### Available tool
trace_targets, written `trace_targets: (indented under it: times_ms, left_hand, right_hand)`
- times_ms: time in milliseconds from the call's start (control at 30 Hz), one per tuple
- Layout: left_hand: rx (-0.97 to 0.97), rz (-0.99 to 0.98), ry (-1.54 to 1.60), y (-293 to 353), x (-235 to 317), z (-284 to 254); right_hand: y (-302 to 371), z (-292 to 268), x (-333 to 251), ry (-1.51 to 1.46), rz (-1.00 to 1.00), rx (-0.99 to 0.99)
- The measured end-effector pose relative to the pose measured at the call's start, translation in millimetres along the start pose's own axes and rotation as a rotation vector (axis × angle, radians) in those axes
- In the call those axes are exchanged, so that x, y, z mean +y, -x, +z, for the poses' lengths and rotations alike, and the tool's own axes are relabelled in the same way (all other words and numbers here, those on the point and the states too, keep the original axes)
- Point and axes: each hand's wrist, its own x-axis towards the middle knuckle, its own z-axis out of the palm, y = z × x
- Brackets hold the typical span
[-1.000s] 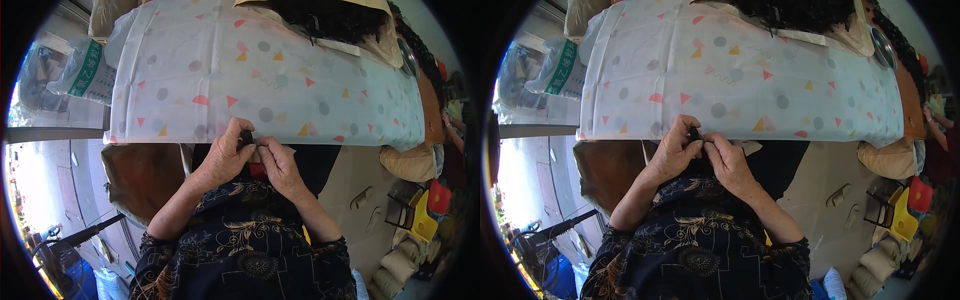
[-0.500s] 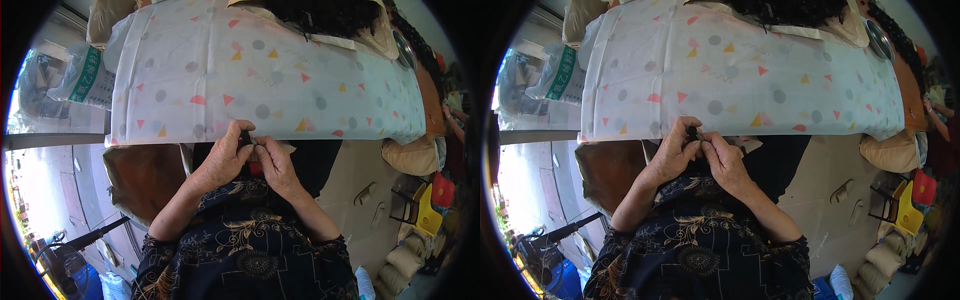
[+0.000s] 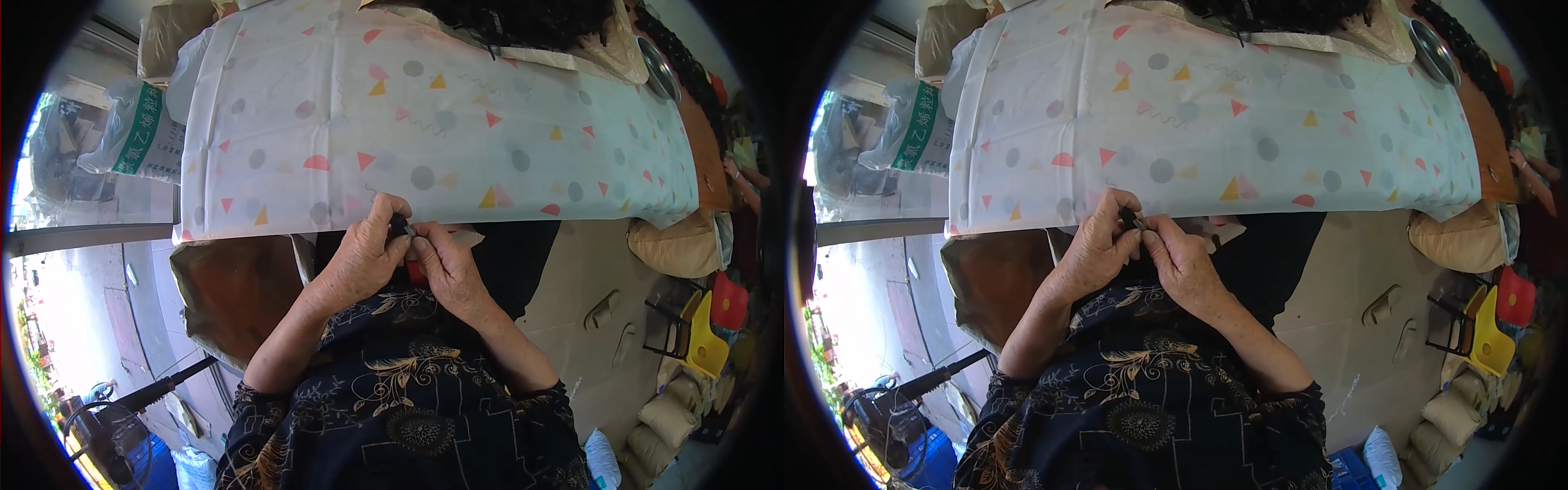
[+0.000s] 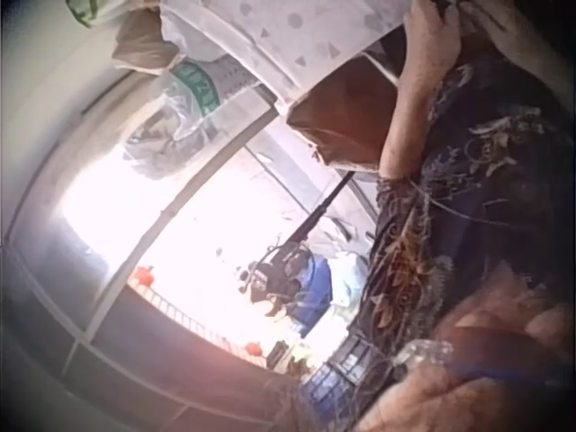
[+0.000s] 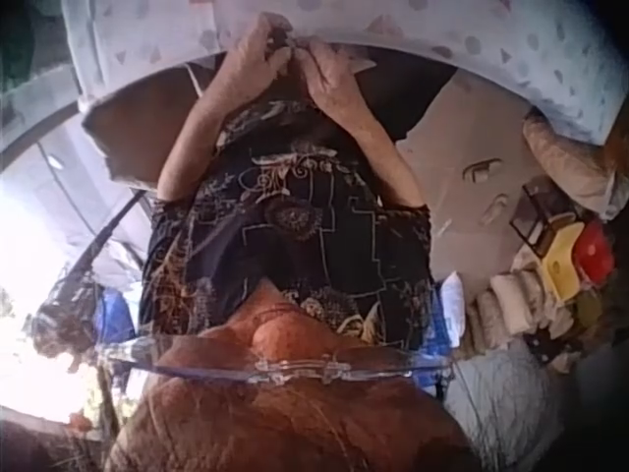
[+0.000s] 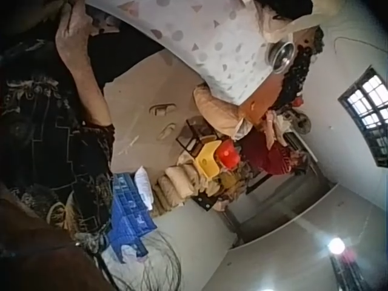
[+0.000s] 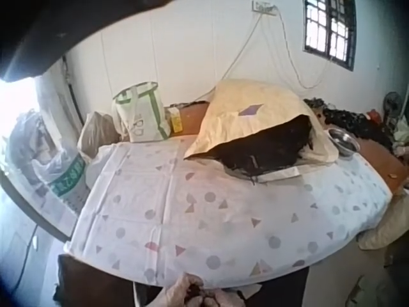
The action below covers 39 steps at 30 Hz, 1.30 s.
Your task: Assemble small black plastic components at a manufacturing workstation.
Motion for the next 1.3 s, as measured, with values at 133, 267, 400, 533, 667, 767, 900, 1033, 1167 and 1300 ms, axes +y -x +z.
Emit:
trace_targets:
  times_ms: [133, 267, 400, 533, 667, 767, 900, 1033, 1167, 1300]
  left_hand:
    - [0.094, 0.173, -0.258, -0.3, 0.8, 3.7]
    - [0.099, 0.159, -0.355, -4.5, 8.2, 3.5]
    - [0.145, 0.194, -0.211, -5.1, -6.7, 4.0]
    - [0.016, -0.07, 0.554, -5.8, -1.8, -20.8]
    - [-0.296, -0.019, 1.063, 1.1, 6.6, -27.8]
    - [-0.321, -0.024, 1.136, 5.0, 4.4, -18.0]
    - [-0.366, -0.049, 1.185, 5.9, -2.6, -10.5]
    - [-0.3, -0.145, 0.989, 7.6, 6.6, -14.0]
    - [-0.136, 0.052, 0.343, 9.8, 9.6, -11.7]
    - [0.061, 0.097, 0.103, 14.2, 15.0, -6.0]
  right_hand:
    - [-1.5, 4.0, 5.1, 0.076, 0.047, 0.048]
    - [-4.0, 8.4, 5.7, 0.086, 0.008, 0.126]
    - [-8.2, 0.2, 2.5, 0.011, -0.001, 0.096]
    - [-12.7, -13.0, -0.7, -0.163, -0.011, 0.125]
    - [-19.7, -20.7, -2.4, -0.599, 0.143, -0.112]
    - [-19.4, -17.7, -2.8, -0.756, 0.115, -0.228]
    - [-19.1, -19.0, -5.3, -0.758, 0.149, -0.251]
    - [-20.6, -21.0, -3.2, -0.745, 0.085, -0.236]
    - [-20.5, -17.5, 5.2, -0.48, 0.063, -0.126]
    - [-9.9, 3.2, -12.1, -0.337, -0.001, 0.095]
